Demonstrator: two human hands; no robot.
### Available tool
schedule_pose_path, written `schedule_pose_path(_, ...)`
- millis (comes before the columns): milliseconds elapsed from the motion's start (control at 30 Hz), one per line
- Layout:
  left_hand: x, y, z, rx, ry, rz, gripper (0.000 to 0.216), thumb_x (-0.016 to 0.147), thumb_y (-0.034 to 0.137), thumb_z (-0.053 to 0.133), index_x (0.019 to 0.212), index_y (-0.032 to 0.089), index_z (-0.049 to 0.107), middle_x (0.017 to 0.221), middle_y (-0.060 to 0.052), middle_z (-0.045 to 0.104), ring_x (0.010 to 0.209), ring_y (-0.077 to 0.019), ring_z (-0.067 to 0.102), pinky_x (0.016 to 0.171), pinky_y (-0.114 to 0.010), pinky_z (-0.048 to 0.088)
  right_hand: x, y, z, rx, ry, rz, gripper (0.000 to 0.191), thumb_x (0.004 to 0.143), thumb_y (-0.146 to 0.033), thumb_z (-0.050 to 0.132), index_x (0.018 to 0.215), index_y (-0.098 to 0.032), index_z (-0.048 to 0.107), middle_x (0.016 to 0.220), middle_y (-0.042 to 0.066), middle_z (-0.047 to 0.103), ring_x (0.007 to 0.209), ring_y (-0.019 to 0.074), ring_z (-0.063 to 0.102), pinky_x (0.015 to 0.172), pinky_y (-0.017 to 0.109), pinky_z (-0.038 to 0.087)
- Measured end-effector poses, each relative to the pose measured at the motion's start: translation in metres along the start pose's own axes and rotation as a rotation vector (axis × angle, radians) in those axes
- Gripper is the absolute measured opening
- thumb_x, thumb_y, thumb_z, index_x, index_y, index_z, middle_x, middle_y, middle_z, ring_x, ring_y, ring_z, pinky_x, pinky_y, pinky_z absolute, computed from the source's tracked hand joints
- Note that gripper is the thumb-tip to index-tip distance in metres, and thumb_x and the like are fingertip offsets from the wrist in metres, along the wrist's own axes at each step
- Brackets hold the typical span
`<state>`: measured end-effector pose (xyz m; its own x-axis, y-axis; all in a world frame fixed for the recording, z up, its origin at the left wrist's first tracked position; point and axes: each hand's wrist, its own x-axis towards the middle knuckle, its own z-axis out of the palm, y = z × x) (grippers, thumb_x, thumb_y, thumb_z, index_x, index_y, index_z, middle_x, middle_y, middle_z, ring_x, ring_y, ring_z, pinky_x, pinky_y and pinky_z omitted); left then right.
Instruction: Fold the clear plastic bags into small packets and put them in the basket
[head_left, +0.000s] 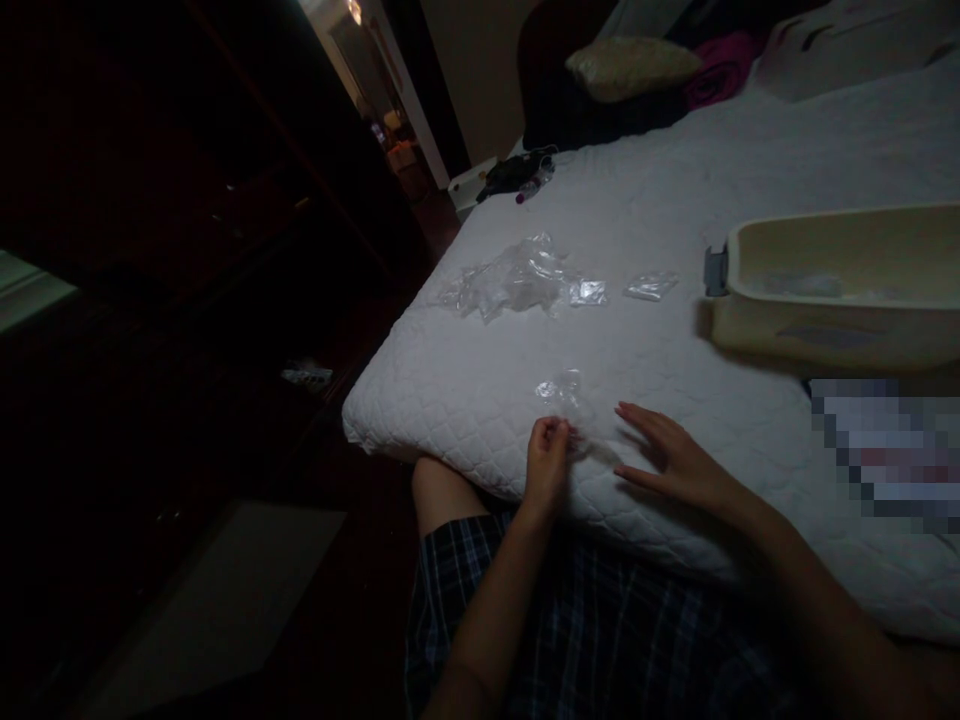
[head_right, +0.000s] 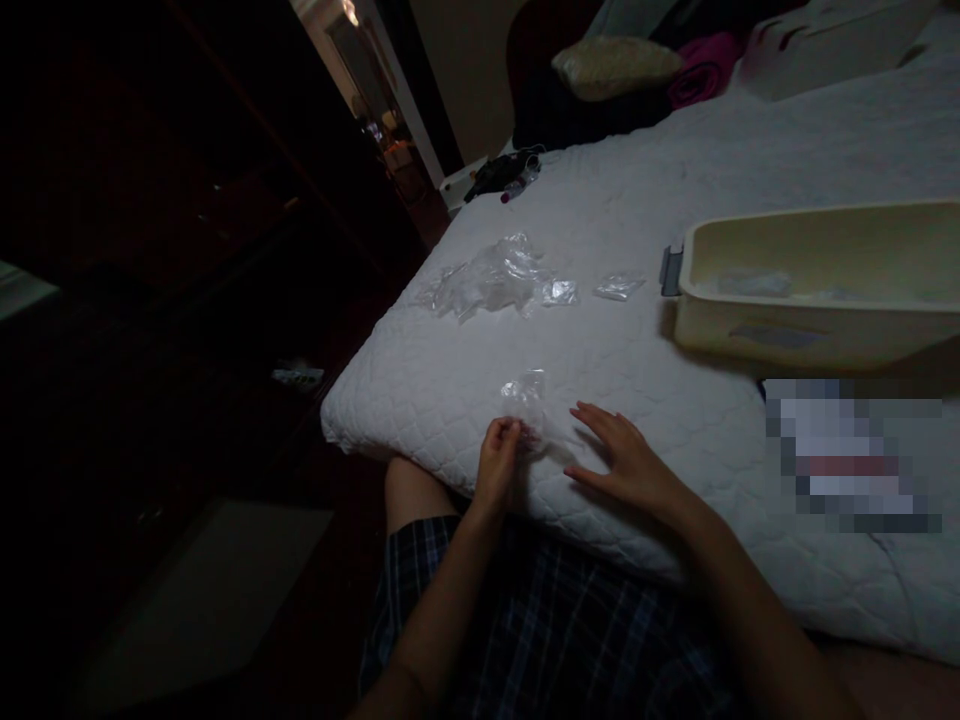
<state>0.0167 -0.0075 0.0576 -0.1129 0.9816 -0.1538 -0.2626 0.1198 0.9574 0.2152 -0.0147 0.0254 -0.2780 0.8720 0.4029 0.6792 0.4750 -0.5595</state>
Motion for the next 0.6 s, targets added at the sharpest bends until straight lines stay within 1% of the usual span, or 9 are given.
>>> schedule_pose_path(67,-0.002,0.003,0.001,-0.006,-0.006,0.01,0.037,0.074,0.052,0.072,0.083,0.019,0.058,0.079,0.0,0.064,0.072,-0.0114,0.061,0.072,-0.026,0.05,0.004,-0.007,-0.009,0.088,-0.001,0.034,0.072,0.077,-0.057,0.064,0.139,-0.023,0.047,0.139,0.013,0.054,0.123,0.0294,0.054,0.101,0.048,0.047)
schedule_pose_path(133,-0.004,0.007,0.003,-0.031,-0.028,0.006,0.04,0.071,0.054,0.073,0.083,0.019,0.058,0.081,-0.001,0.065,0.072,-0.0117,0.062,0.072,-0.026,0.05,0.008,-0.016,-0.017,0.195,0.008,0.08,0.061,0.078,-0.056,0.063,0.13,-0.024,0.056,0.133,0.011,0.058,0.119,0.0284,0.057,0.1,0.046,0.048)
schedule_pose_path(200,-0.006,0.011,0.004,-0.051,-0.06,-0.013,0.044,0.069,0.057,0.074,0.083,0.019,0.059,0.083,-0.001,0.066,0.072,-0.012,0.063,0.072,-0.027,0.051,0.011,-0.026,-0.023,0.291,0.025,0.137,0.044,0.08,-0.056,0.061,0.111,-0.025,0.067,0.126,0.01,0.064,0.114,0.0281,0.06,0.099,0.046,0.048)
schedule_pose_path(233,-0.006,0.013,0.004,-0.055,-0.076,-0.028,0.045,0.068,0.057,0.074,0.084,0.018,0.059,0.083,-0.001,0.067,0.072,-0.0122,0.064,0.072,-0.027,0.052,0.013,-0.03,-0.026,0.336,0.028,0.173,0.038,0.082,-0.056,0.059,0.101,-0.025,0.069,0.123,0.01,0.065,0.113,0.028,0.061,0.099,0.047,0.048)
schedule_pose_path(267,-0.006,0.014,0.005,-0.053,-0.09,-0.045,0.045,0.068,0.057,0.074,0.084,0.018,0.059,0.083,-0.001,0.068,0.071,-0.0123,0.064,0.071,-0.027,0.052,0.014,-0.034,-0.029,0.38,0.03,0.219,0.035,0.082,-0.056,0.058,0.094,-0.025,0.07,0.12,0.009,0.067,0.111,0.0278,0.062,0.099,0.047,0.048)
schedule_pose_path(333,-0.006,0.018,0.004,-0.031,-0.102,-0.069,0.046,0.067,0.057,0.075,0.082,0.017,0.06,0.08,-0.001,0.068,0.068,-0.0124,0.064,0.068,-0.026,0.052,0.017,-0.04,-0.034,0.461,0.041,0.329,0.035,0.082,-0.056,0.057,0.089,-0.024,0.069,0.111,0.009,0.07,0.105,0.0269,0.065,0.095,0.046,0.05)
schedule_pose_path(433,-0.005,0.022,0.002,0.007,-0.114,-0.094,0.045,0.066,0.057,0.075,0.08,0.015,0.063,0.074,-0.001,0.068,0.064,-0.0127,0.065,0.062,-0.024,0.05,0.02,-0.044,-0.04,0.55,0.135,0.483,0.037,0.078,-0.059,0.06,0.082,-0.023,0.066,0.089,0.007,0.073,0.087,0.0242,0.068,0.082,0.041,0.054)
schedule_pose_path(500,-0.005,0.025,0.0,0.02,-0.128,-0.112,0.047,0.066,0.057,0.074,0.082,0.015,0.064,0.074,-0.002,0.068,0.061,-0.013,0.065,0.058,-0.023,0.049,0.021,-0.044,-0.042,0.616,0.219,0.558,0.038,0.075,-0.061,0.062,0.078,-0.023,0.062,0.073,0.004,0.07,0.073,0.0214,0.068,0.073,0.037,0.054)
schedule_pose_path(600,-0.006,0.03,-0.003,0.037,-0.146,-0.141,0.05,0.065,0.059,0.074,0.086,0.014,0.064,0.075,-0.003,0.069,0.055,-0.0129,0.065,0.054,-0.022,0.048,0.021,-0.045,-0.046,0.7,0.295,0.658,0.04,0.071,-0.062,0.066,0.08,-0.023,0.059,0.057,-0.002,0.061,0.052,0.0162,0.061,0.055,0.031,0.051)
